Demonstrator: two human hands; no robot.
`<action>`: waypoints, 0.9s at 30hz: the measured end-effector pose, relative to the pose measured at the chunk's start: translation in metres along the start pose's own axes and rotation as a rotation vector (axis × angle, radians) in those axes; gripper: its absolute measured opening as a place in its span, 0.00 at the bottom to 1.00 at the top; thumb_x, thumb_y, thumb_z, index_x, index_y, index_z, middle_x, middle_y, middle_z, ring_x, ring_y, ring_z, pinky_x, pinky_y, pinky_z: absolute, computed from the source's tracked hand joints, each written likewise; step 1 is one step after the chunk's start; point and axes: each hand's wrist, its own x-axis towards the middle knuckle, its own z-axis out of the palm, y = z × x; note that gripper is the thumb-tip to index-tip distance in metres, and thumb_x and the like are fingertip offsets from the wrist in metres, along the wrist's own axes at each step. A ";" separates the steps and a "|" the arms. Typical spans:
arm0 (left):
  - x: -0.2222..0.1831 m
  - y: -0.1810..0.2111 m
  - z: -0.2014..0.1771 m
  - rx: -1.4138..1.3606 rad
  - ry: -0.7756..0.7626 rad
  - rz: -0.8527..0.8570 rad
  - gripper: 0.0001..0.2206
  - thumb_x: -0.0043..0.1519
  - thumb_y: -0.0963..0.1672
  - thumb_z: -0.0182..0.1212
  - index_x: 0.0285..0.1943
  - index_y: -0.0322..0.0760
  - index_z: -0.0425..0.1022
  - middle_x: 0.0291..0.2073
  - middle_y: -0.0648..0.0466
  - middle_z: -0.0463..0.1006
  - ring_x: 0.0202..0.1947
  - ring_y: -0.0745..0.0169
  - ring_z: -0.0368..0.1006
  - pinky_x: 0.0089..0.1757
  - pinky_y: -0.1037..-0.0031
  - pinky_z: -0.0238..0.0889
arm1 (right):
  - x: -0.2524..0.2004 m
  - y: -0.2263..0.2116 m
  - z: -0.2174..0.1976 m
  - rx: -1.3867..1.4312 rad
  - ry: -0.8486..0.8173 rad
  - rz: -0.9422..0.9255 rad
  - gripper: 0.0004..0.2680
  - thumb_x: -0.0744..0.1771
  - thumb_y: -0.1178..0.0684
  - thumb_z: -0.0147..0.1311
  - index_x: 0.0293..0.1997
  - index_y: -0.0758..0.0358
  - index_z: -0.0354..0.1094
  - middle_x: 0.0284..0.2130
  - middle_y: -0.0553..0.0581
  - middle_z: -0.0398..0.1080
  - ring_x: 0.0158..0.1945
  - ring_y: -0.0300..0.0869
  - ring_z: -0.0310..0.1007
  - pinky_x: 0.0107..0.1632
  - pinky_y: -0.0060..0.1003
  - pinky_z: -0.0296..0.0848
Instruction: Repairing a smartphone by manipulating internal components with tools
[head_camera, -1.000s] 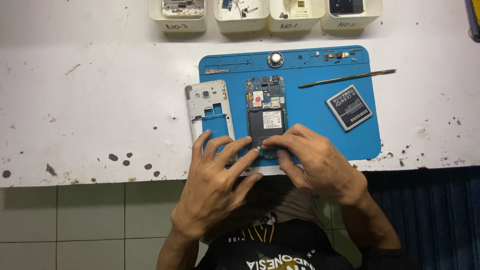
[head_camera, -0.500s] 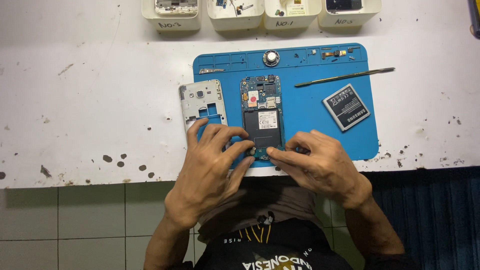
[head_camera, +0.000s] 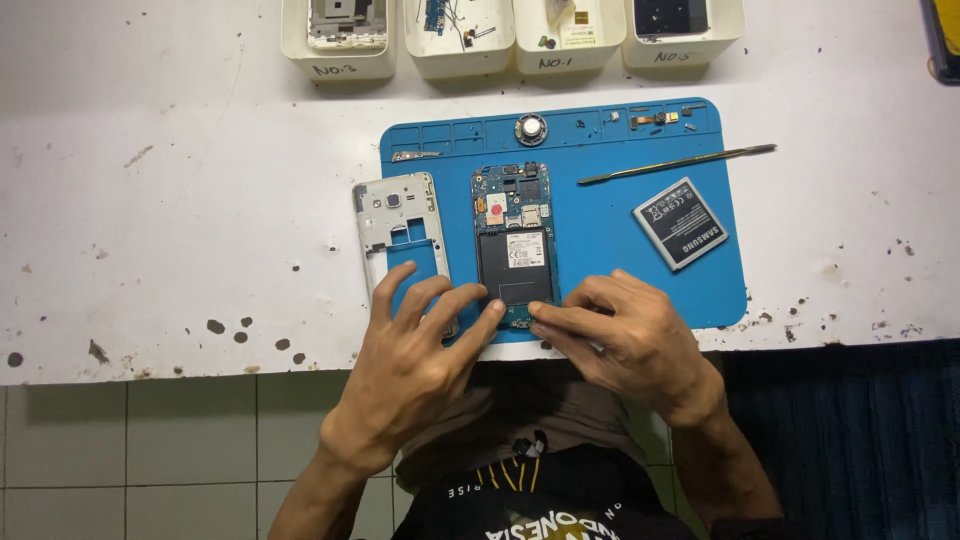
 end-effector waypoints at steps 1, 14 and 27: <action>-0.001 0.000 0.001 0.005 -0.001 0.001 0.19 0.68 0.53 0.56 0.58 0.38 0.76 0.53 0.46 0.74 0.53 0.45 0.68 0.60 0.43 0.54 | -0.001 0.000 0.001 0.002 0.004 -0.002 0.09 0.65 0.55 0.68 0.48 0.60 0.77 0.30 0.54 0.70 0.29 0.41 0.67 0.31 0.37 0.66; 0.007 0.010 0.001 -0.074 0.099 -0.029 0.07 0.62 0.40 0.63 0.48 0.37 0.78 0.45 0.49 0.75 0.46 0.48 0.69 0.56 0.50 0.61 | -0.001 -0.001 0.002 0.028 0.037 -0.038 0.08 0.66 0.56 0.67 0.46 0.62 0.76 0.28 0.53 0.67 0.26 0.41 0.64 0.29 0.35 0.67; 0.060 -0.030 -0.025 -0.120 -0.326 0.358 0.07 0.55 0.43 0.65 0.41 0.42 0.79 0.39 0.51 0.75 0.42 0.49 0.67 0.54 0.51 0.53 | 0.005 -0.009 -0.023 0.368 0.123 0.172 0.09 0.62 0.54 0.70 0.44 0.61 0.79 0.28 0.53 0.74 0.27 0.37 0.72 0.28 0.31 0.70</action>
